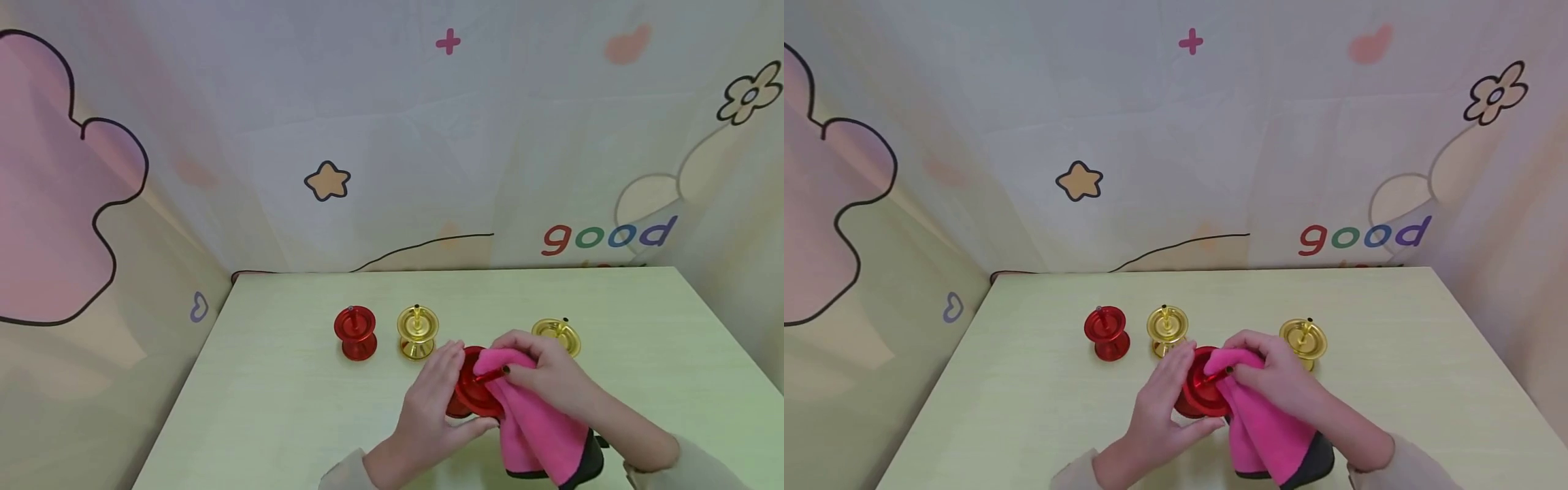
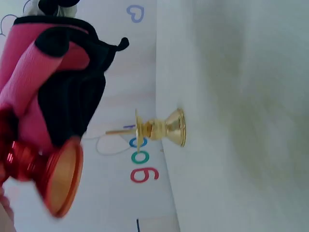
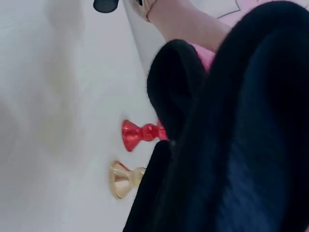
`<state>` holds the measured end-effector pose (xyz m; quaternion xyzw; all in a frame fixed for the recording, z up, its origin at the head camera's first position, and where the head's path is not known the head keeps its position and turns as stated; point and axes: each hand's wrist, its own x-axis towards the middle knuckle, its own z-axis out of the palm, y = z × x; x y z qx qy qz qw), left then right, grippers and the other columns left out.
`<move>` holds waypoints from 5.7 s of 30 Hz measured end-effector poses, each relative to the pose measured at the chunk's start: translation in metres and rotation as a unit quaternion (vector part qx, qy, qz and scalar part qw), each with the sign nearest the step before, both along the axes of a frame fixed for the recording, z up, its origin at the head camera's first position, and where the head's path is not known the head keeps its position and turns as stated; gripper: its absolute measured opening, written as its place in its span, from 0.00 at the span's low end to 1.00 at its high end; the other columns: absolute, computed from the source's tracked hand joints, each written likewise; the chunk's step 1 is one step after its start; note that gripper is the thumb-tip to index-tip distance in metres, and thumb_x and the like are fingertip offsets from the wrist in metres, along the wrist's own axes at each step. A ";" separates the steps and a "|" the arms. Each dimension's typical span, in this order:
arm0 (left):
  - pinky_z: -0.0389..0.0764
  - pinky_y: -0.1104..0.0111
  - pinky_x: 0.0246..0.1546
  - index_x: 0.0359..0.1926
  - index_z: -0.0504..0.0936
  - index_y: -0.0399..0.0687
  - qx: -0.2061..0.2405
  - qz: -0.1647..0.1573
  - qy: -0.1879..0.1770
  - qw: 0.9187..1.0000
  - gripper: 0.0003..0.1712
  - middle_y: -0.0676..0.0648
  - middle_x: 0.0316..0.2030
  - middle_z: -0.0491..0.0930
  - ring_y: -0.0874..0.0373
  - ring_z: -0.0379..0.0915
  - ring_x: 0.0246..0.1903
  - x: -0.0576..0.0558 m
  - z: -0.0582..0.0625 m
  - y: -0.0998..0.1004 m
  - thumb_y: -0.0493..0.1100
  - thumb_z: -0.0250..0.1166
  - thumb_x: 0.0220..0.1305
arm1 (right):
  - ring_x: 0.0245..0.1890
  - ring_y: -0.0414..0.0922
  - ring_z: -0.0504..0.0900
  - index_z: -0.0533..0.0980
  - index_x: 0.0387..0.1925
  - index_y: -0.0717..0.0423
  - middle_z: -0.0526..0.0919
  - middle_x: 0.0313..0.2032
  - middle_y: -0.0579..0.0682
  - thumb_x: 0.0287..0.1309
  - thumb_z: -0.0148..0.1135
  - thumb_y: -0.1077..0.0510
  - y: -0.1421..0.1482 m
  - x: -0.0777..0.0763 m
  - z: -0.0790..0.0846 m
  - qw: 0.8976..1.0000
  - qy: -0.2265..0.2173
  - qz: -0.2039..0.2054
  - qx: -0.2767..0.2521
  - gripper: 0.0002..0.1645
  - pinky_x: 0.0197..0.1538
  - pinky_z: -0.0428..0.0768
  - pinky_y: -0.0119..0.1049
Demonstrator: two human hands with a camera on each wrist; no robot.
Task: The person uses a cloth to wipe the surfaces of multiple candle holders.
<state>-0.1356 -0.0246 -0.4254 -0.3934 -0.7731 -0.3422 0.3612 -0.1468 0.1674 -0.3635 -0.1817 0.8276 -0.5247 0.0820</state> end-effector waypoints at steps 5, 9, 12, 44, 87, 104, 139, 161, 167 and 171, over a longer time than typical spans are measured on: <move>0.66 0.69 0.58 0.60 0.62 0.36 -0.076 -0.081 -0.030 0.993 0.51 0.44 0.54 0.71 0.55 0.64 0.57 -0.009 0.015 -0.013 0.58 0.71 0.37 | 0.28 0.38 0.77 0.75 0.36 0.56 0.79 0.32 0.50 0.52 0.52 0.68 0.006 0.001 0.008 0.999 0.012 0.044 0.008 0.10 0.29 0.77 0.31; 0.62 0.74 0.59 0.61 0.60 0.38 -0.143 -0.120 -0.047 0.981 0.58 0.47 0.55 0.71 0.58 0.63 0.57 -0.013 0.027 -0.016 0.62 0.72 0.31 | 0.30 0.36 0.77 0.75 0.36 0.54 0.80 0.33 0.46 0.52 0.51 0.70 0.008 0.001 0.010 0.994 0.020 0.108 -0.003 0.12 0.31 0.78 0.31; 0.64 0.77 0.56 0.60 0.62 0.37 -0.144 -0.116 -0.056 0.981 0.58 0.48 0.52 0.72 0.60 0.65 0.55 -0.012 0.032 -0.014 0.63 0.73 0.29 | 0.32 0.35 0.77 0.75 0.38 0.54 0.81 0.35 0.47 0.52 0.52 0.70 0.009 0.001 0.009 0.991 0.040 0.125 -0.005 0.13 0.32 0.77 0.30; 0.63 0.78 0.57 0.62 0.59 0.40 -0.131 -0.173 -0.122 0.968 0.55 0.47 0.58 0.68 0.61 0.63 0.58 -0.007 0.041 -0.013 0.56 0.74 0.34 | 0.30 0.37 0.76 0.74 0.37 0.53 0.80 0.32 0.45 0.51 0.51 0.73 0.013 0.000 0.013 0.986 0.068 0.148 -0.035 0.15 0.29 0.77 0.30; 0.74 0.69 0.49 0.53 0.71 0.39 -0.062 0.111 -0.145 0.981 0.47 0.47 0.48 0.77 0.57 0.71 0.50 -0.026 -0.042 0.004 0.62 0.71 0.34 | 0.29 0.37 0.75 0.76 0.37 0.58 0.81 0.36 0.53 0.52 0.57 0.62 -0.001 -0.039 -0.067 0.999 -0.034 -0.024 -0.019 0.09 0.30 0.75 0.30; 0.62 0.73 0.59 0.64 0.57 0.46 -0.253 -0.066 -0.168 0.950 0.55 0.51 0.58 0.67 0.62 0.62 0.58 -0.030 -0.014 -0.020 0.68 0.65 0.39 | 0.28 0.35 0.75 0.75 0.34 0.56 0.81 0.32 0.49 0.50 0.53 0.68 0.007 -0.036 -0.048 0.991 -0.035 0.124 0.027 0.10 0.30 0.74 0.28; 0.67 0.75 0.55 0.64 0.55 0.42 -0.288 -0.054 -0.152 0.944 0.56 0.50 0.56 0.70 0.61 0.68 0.54 -0.022 0.008 -0.016 0.67 0.65 0.40 | 0.31 0.37 0.74 0.74 0.34 0.52 0.80 0.35 0.51 0.51 0.54 0.66 0.005 -0.027 -0.033 0.991 -0.007 0.128 0.036 0.09 0.31 0.75 0.29; 0.77 0.68 0.43 0.55 0.71 0.44 -0.049 0.091 -0.269 0.958 0.44 0.49 0.50 0.76 0.58 0.74 0.46 -0.027 0.008 -0.023 0.59 0.71 0.36 | 0.34 0.36 0.76 0.68 0.50 0.63 0.75 0.35 0.36 0.56 0.55 0.57 0.012 -0.014 -0.027 0.989 -0.024 -0.128 -0.066 0.20 0.35 0.79 0.32; 0.76 0.70 0.43 0.53 0.72 0.45 -0.037 0.047 -0.286 0.956 0.39 0.50 0.50 0.76 0.59 0.73 0.48 -0.028 0.014 -0.020 0.57 0.71 0.38 | 0.36 0.37 0.75 0.67 0.53 0.62 0.75 0.43 0.52 0.57 0.55 0.55 0.005 -0.016 -0.026 0.992 -0.034 -0.111 -0.052 0.24 0.35 0.79 0.31; 0.77 0.71 0.42 0.52 0.73 0.45 -0.019 0.048 -0.279 0.959 0.39 0.49 0.48 0.77 0.58 0.73 0.48 -0.028 0.013 -0.016 0.57 0.71 0.39 | 0.40 0.37 0.76 0.65 0.57 0.64 0.73 0.50 0.62 0.57 0.54 0.54 -0.001 -0.015 -0.025 0.996 -0.050 -0.064 -0.043 0.28 0.38 0.79 0.30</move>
